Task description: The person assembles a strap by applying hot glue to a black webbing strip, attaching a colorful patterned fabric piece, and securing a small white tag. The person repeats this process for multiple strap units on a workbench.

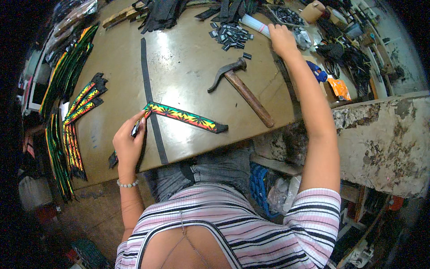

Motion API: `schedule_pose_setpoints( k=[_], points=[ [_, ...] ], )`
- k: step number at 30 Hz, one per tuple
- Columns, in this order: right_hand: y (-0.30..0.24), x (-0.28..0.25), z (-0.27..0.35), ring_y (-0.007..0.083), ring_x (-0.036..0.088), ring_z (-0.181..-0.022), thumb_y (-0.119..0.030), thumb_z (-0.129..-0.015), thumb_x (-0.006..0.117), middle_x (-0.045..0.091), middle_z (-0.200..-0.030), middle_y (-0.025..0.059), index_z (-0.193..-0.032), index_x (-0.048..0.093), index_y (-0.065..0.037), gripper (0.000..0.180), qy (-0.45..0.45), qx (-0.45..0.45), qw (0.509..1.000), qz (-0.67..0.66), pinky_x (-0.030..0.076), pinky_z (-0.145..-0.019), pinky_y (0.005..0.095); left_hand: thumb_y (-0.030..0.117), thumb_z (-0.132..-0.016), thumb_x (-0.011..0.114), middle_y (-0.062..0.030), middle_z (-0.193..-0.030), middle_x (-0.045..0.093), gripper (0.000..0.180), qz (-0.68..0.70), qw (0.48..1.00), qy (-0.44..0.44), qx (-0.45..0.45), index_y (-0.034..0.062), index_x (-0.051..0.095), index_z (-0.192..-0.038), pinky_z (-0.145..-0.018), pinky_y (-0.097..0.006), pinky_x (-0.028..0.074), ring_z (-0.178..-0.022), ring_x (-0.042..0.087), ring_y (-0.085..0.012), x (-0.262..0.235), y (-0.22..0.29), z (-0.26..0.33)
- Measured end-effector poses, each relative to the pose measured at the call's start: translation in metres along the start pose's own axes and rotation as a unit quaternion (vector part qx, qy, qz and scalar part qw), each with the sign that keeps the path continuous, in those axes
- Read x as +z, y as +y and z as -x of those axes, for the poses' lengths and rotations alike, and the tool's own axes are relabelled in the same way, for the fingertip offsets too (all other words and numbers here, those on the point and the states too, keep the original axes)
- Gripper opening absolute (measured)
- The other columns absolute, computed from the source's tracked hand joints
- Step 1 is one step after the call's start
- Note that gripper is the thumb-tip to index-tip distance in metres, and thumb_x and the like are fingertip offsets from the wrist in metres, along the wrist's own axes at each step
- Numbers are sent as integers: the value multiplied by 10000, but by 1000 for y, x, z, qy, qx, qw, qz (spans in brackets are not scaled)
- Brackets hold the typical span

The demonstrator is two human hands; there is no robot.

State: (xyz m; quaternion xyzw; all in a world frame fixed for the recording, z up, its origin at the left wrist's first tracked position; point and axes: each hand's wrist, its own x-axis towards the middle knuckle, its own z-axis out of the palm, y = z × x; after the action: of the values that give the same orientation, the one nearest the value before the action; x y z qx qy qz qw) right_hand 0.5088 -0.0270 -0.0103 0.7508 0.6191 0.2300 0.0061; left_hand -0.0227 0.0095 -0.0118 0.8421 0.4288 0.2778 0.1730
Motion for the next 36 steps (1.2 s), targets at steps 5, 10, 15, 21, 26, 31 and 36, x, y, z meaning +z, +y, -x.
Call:
schedule_pose_setpoints(
  k=[5, 10, 15, 21, 26, 31, 36],
  points=[
    [14, -4, 6, 469, 621, -924, -12, -858, 545, 624, -966, 268, -1097, 559, -14, 239, -18, 2, 998, -63, 517, -831, 518, 169, -895, 698, -83, -847, 702, 203, 10, 999, 26, 24, 168, 737, -1094, -624, -331, 495, -669, 639, -236, 3, 0, -2],
    [4, -13, 13, 471, 625, -973, -34, -873, 541, 622, -996, 287, -1144, 634, -49, 287, -32, 155, 980, -119, 508, -858, 531, 171, -893, 702, -89, -863, 707, 206, -11, 1000, -2, -2, 162, 736, -1097, -631, -329, 501, -685, 652, -241, 0, 0, 0],
    [-12, -17, 24, 451, 649, -946, -80, -865, 568, 629, -1010, 241, -1165, 674, -105, 319, 5, 188, 979, -72, 528, -826, 520, 177, -893, 702, -95, -817, 683, 214, -3, 1000, 4, 6, 169, 732, -1104, -621, -340, 494, -677, 644, -246, 1, -2, 0],
    [2, -27, -2, 433, 661, -1003, -126, -902, 574, 665, -1088, 273, -1142, 699, -88, 273, -195, 141, 970, -45, 538, -853, 504, 172, -892, 702, -99, -822, 685, 208, 4, 1000, 2, 8, 153, 730, -1097, -631, -340, 499, -684, 648, -241, 2, -2, 1],
    [15, -44, -18, 351, 707, -863, -73, -880, 553, 712, -945, 251, -1227, 674, -56, 368, -285, 93, 944, -139, 528, -732, 408, 166, -889, 705, -103, -833, 689, 203, 25, 999, 22, 24, 143, 731, -1089, -633, -336, 499, -686, 648, -243, 1, -3, 1],
    [25, -63, -15, 159, 484, -570, 14, -817, 419, 553, -687, 37, -1411, 563, -169, 639, -411, 168, 867, -227, 421, -518, 322, 162, -885, 706, -104, -834, 689, 199, 22, 1000, 7, 8, 141, 732, -1082, -636, -336, 500, -691, 651, -244, -1, 0, 1],
    [27, -55, -14, 173, 490, -458, -40, -863, 489, 570, -652, 63, -1442, 525, -185, 598, -394, 257, 803, -367, 437, -446, 362, 185, -927, 674, -123, -949, 723, 202, 12, 999, -31, -17, 92, 726, -1099, -688, -323, 509, -749, 671, -239, -5, 1, 1]
  ],
)
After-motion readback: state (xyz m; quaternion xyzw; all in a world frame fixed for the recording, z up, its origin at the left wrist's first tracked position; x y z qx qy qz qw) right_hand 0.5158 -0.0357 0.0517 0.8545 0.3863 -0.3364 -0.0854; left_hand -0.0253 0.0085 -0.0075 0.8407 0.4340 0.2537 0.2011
